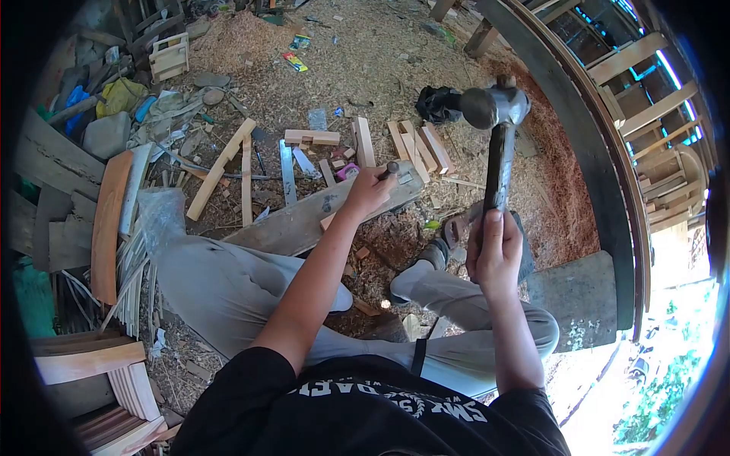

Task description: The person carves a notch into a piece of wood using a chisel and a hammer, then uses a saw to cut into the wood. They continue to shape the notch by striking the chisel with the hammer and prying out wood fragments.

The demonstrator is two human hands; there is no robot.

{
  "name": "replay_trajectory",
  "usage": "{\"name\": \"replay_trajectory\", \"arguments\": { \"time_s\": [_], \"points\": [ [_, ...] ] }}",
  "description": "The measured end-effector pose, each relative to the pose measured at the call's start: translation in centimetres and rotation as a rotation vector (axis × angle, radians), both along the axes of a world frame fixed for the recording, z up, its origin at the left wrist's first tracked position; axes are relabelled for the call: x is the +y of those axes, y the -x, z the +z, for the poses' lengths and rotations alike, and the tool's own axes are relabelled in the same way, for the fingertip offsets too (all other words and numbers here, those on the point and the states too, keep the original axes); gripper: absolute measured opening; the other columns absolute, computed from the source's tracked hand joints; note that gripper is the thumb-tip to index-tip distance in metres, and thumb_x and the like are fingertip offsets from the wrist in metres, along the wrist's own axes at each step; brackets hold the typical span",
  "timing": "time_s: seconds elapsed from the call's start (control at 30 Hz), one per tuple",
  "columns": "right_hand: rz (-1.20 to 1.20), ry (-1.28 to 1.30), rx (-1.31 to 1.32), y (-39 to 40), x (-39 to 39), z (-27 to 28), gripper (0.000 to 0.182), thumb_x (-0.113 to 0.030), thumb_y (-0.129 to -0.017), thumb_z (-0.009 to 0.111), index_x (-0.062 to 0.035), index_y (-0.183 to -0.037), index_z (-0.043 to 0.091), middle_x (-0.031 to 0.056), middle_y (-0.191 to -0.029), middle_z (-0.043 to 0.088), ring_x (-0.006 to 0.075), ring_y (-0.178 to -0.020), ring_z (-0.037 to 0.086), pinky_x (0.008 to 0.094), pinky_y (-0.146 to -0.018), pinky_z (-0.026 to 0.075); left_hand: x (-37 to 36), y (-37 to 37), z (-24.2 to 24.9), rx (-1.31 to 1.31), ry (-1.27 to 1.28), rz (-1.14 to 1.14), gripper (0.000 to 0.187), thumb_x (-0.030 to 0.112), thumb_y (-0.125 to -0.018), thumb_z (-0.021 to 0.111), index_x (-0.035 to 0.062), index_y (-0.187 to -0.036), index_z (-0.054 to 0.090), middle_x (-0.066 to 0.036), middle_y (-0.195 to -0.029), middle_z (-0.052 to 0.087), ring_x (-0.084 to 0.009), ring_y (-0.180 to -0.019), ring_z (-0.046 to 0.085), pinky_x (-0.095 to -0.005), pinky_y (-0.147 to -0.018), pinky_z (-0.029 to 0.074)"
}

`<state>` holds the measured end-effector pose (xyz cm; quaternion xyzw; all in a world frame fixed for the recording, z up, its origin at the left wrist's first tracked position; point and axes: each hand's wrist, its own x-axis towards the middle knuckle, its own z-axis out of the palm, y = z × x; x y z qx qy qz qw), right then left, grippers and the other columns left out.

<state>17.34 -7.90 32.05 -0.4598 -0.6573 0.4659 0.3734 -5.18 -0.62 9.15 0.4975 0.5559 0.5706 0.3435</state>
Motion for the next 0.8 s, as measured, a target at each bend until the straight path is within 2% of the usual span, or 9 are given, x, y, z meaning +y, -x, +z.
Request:
{"name": "replay_trajectory", "arguments": {
  "time_s": [0.13,0.2,0.27,0.33,0.37,0.47,0.53,0.63,0.8],
  "points": [
    [0.030,-0.172,-0.253,-1.1,1.1,-6.5,0.041,-0.035,-0.110,0.056,-0.0020,-0.087,0.059,-0.0015,-0.059,0.053,0.0141,-0.055,0.052,0.0334,-0.053,0.042,-0.1,-0.2,0.3,-0.088,-0.011,-0.011,0.032,0.025,-0.096,0.065,-0.0001,-0.077,0.059,-0.003,-0.057,0.049,-0.0117,-0.058,0.053,-0.0387,-0.055,0.040],
    [0.128,0.008,-0.640,-1.5,1.2,-7.6,0.045,-0.038,-0.110,0.057,-0.0011,-0.084,0.058,-0.0009,-0.057,0.052,0.0175,-0.053,0.052,0.0355,-0.053,0.042,0.8,-0.9,-2.4,-0.051,-0.086,0.024,0.032,0.026,-0.096,0.066,-0.0012,-0.079,0.061,-0.006,-0.058,0.052,-0.0139,-0.058,0.054,-0.0401,-0.057,0.042],
    [0.135,0.119,-0.609,-1.3,0.9,-6.8,0.045,-0.041,-0.110,0.056,-0.0022,-0.086,0.057,-0.0015,-0.055,0.050,0.0149,-0.049,0.054,0.0329,-0.048,0.040,1.6,-0.6,-2.6,-0.018,-0.168,0.092,0.032,0.026,-0.095,0.066,-0.0022,-0.080,0.063,-0.010,-0.059,0.055,-0.0160,-0.058,0.056,-0.0415,-0.058,0.043],
    [0.034,0.403,-0.347,-1.2,-0.6,-6.0,0.042,-0.040,-0.110,0.054,-0.0059,-0.086,0.055,-0.0022,-0.056,0.049,0.0105,-0.043,0.050,0.0299,-0.040,0.037,0.7,-0.8,-1.6,-0.009,-0.071,0.034,0.032,0.026,-0.094,0.068,-0.0036,-0.083,0.067,-0.018,-0.063,0.059,-0.0232,-0.057,0.056,-0.0438,-0.059,0.044],
    [0.049,0.371,-0.272,-1.5,-0.9,-6.4,0.040,-0.039,-0.111,0.053,-0.0087,-0.085,0.051,-0.0020,-0.056,0.048,0.0069,-0.040,0.045,0.0265,-0.036,0.033,0.9,-1.0,-2.1,-0.068,-0.019,0.023,0.032,0.027,-0.093,0.068,-0.0034,-0.083,0.069,-0.022,-0.067,0.061,-0.0307,-0.058,0.059,-0.0441,-0.061,0.045],
    [-0.029,0.351,-0.174,-1.7,-1.8,-6.7,0.041,-0.038,-0.112,0.052,-0.0089,-0.083,0.050,-0.0011,-0.057,0.048,0.0078,-0.040,0.044,0.0262,-0.036,0.034,-0.2,-0.6,0.0,-0.008,-0.064,0.022,0.030,0.024,-0.092,0.066,-0.0038,-0.081,0.063,-0.016,-0.060,0.052,-0.0195,-0.056,0.053,-0.0420,-0.059,0.042],
    [-0.032,0.356,-0.193,-1.2,-2.3,-6.1,0.042,-0.037,-0.112,0.049,-0.0088,-0.081,0.049,-0.0003,-0.056,0.048,0.0079,-0.039,0.044,0.0254,-0.036,0.034,-0.2,-0.8,-0.4,-0.024,-0.089,0.078,0.032,0.025,-0.090,0.067,-0.0039,-0.076,0.061,-0.019,-0.060,0.051,-0.0240,-0.054,0.053,-0.0443,-0.058,0.040],
    [-0.030,0.276,-0.232,-1.7,-1.3,-6.4,0.045,-0.040,-0.113,0.047,-0.0096,-0.080,0.050,-0.0011,-0.056,0.046,0.0081,-0.040,0.044,0.0255,-0.035,0.035,0.0,-0.6,-0.3,0.048,-0.044,0.060,0.029,0.026,-0.088,0.068,-0.0011,-0.078,0.066,-0.020,-0.064,0.059,-0.0325,-0.056,0.058,-0.0449,-0.058,0.042],
    [-0.020,0.282,-0.312,0.1,-1.4,-7.1,0.044,-0.039,-0.114,0.046,-0.0093,-0.081,0.050,-0.0012,-0.056,0.046,0.0082,-0.039,0.044,0.0254,-0.035,0.035,-0.2,-1.2,-0.5,-0.018,0.005,0.111,0.023,0.025,-0.086,0.072,0.0025,-0.079,0.070,-0.017,-0.066,0.065,-0.0334,-0.060,0.063,-0.0439,-0.059,0.046]
  ]
}}
